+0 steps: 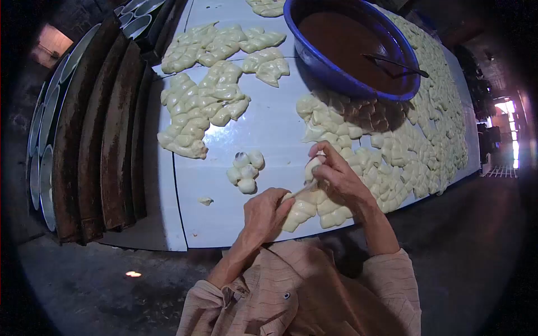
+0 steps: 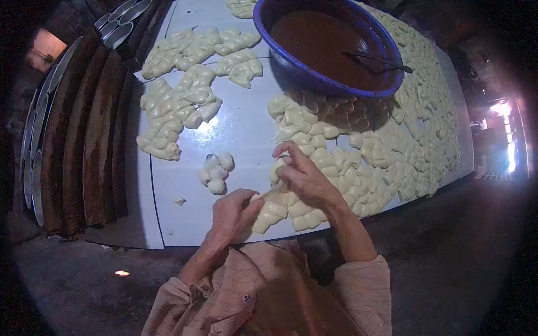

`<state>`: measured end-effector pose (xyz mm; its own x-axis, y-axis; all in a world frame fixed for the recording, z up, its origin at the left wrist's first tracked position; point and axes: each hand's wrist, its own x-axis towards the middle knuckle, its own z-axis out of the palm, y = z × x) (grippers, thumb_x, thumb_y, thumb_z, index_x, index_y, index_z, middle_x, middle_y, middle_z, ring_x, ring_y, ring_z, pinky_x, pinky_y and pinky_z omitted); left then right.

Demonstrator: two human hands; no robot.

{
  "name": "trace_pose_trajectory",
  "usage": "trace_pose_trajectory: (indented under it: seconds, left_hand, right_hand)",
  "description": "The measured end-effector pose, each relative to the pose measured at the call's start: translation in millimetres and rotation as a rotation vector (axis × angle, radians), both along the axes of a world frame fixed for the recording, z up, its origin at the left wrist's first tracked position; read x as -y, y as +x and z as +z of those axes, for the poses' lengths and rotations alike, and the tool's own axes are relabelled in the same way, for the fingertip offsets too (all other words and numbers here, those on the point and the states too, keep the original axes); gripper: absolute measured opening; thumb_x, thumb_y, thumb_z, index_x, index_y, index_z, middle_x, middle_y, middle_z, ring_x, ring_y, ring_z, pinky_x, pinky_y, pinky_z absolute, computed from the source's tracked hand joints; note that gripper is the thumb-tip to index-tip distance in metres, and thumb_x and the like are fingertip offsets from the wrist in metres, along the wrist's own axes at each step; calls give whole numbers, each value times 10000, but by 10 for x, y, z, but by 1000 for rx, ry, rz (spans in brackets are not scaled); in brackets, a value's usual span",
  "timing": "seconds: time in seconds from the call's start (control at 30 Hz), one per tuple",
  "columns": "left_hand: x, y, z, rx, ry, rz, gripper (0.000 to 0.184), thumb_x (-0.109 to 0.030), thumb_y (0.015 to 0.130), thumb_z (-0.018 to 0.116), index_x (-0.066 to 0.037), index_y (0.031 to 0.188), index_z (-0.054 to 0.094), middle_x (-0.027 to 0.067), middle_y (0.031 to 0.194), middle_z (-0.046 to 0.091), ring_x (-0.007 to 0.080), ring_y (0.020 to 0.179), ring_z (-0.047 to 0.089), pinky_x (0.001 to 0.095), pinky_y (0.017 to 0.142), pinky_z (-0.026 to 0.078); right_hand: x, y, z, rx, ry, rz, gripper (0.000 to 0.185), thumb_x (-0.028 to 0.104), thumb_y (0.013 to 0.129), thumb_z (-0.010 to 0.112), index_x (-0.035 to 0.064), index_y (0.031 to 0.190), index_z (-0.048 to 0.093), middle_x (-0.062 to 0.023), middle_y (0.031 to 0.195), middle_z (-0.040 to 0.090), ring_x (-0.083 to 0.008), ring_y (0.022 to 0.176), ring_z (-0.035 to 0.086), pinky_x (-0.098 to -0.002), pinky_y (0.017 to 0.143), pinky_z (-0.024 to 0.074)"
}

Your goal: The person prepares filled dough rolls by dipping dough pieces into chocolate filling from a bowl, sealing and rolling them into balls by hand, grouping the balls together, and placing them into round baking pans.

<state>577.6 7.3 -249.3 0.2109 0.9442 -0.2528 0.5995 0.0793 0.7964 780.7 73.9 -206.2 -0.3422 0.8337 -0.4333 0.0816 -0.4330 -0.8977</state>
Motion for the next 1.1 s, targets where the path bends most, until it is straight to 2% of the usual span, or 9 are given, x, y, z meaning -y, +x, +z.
trace_pose_trajectory:
  seconds: [0.07,0.2,0.3,0.33,0.47,0.6,0.73,0.83,1.1]
  left_hand:
    - [-4,-32,-10,-25,-55,-21,337,-319,836,713,-93,1086,706,116,951,698,289,758,674,385,697,533]
    - [-30,105,121,-78,282,47,394,-322,800,749,-121,1129,670,89,1132,643,277,961,642,392,727,535]
    - [-160,239,93,26,389,-20,373,-295,815,731,-82,1112,652,88,1114,640,311,977,611,419,754,512]
    - [-191,308,73,100,372,14,294,-305,816,729,-73,993,691,113,946,675,326,877,626,436,734,499]
    - [-314,393,-94,98,202,-31,270,-311,839,696,-43,811,719,160,662,627,368,676,616,456,652,465]
    - [-292,362,-30,178,172,18,279,-316,830,698,-43,881,729,170,720,656,356,697,634,452,647,470]
    - [-314,334,93,209,-12,26,344,-329,786,717,-38,969,728,185,732,662,370,720,645,450,668,482]
    - [-325,387,112,241,150,30,372,-344,779,719,-27,974,725,208,737,655,393,720,638,462,700,479]
    - [-283,398,-18,-6,270,-110,241,-244,870,633,-48,738,681,154,617,625,333,614,606,417,735,400]
  right_hand:
    - [-37,4,5,-59,16,-62,364,90,910,488,54,1270,536,30,794,454,-62,692,412,-220,598,377]
    - [-116,61,111,158,86,79,278,163,937,508,45,1170,602,33,813,467,-60,697,418,-218,594,373]
    - [-100,-14,126,52,31,-26,243,188,948,516,40,1118,605,34,795,468,-62,693,434,-210,605,378]
    - [-93,23,8,5,-58,-32,255,223,937,562,31,1102,586,19,821,503,-74,731,476,-224,637,411]
    - [-111,216,21,369,364,315,318,220,872,700,44,1096,557,-43,975,596,-157,809,581,-298,728,463]
    - [-74,269,168,545,313,501,409,263,848,735,41,1141,556,-110,820,600,-222,678,534,-302,685,444]
    - [-66,255,113,454,505,346,362,151,834,704,27,1164,618,-67,715,564,-146,626,512,-308,595,421]
    - [-56,197,154,257,209,231,308,113,819,696,29,1110,640,-25,685,561,-93,598,485,-302,558,406]
    - [-8,78,229,471,325,286,281,186,829,693,2,1034,643,-72,754,606,-137,687,562,-296,647,468]
